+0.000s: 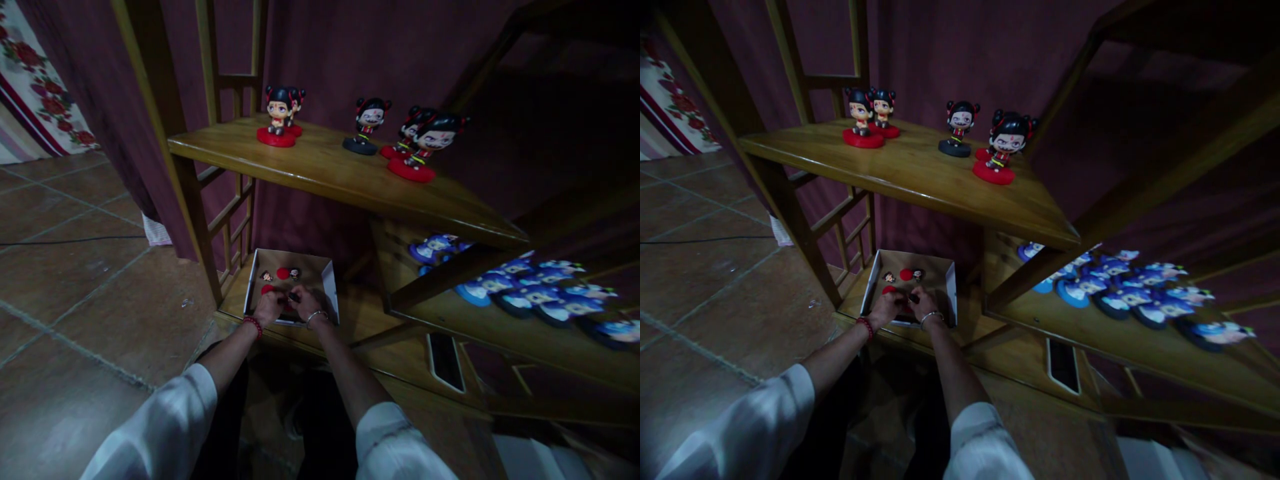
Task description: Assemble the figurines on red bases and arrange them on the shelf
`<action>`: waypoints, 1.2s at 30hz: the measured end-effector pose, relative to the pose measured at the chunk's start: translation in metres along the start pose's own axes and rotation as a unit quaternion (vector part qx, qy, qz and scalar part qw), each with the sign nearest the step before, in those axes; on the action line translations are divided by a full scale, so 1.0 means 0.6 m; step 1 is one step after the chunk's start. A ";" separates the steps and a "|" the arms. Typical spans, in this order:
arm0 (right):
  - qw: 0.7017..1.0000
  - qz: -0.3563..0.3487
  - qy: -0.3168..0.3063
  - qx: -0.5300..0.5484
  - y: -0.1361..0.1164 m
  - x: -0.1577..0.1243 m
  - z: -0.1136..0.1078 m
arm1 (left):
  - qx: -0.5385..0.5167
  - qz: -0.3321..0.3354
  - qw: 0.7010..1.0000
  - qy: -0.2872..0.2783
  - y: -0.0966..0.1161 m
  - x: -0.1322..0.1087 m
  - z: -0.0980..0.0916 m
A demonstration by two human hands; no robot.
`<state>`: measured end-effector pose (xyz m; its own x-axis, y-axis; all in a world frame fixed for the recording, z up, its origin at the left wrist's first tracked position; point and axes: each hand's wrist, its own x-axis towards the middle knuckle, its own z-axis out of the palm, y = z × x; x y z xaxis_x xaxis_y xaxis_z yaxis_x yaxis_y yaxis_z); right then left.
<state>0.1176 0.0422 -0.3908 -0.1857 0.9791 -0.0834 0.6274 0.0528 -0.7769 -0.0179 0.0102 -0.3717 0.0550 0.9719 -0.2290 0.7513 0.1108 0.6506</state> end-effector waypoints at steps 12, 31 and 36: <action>0.994 -0.071 -0.010 -0.083 -0.013 -0.005 -0.006 | 0.011 0.006 1.000 -0.011 -0.010 0.003 -0.002; 0.977 -0.099 -0.029 -0.188 -0.018 -0.001 -0.006 | -0.008 -0.027 0.999 -0.015 -0.003 0.011 -0.011; 0.975 -0.112 -0.036 -0.190 -0.013 -0.001 -0.006 | -0.013 -0.031 0.999 -0.014 -0.001 0.010 -0.012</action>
<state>0.1153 0.0421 -0.3822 -0.3940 0.9191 0.0073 0.7972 0.3457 -0.4949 -0.0226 0.0177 -0.3685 0.0278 0.9568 -0.2894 0.7366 0.1761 0.6529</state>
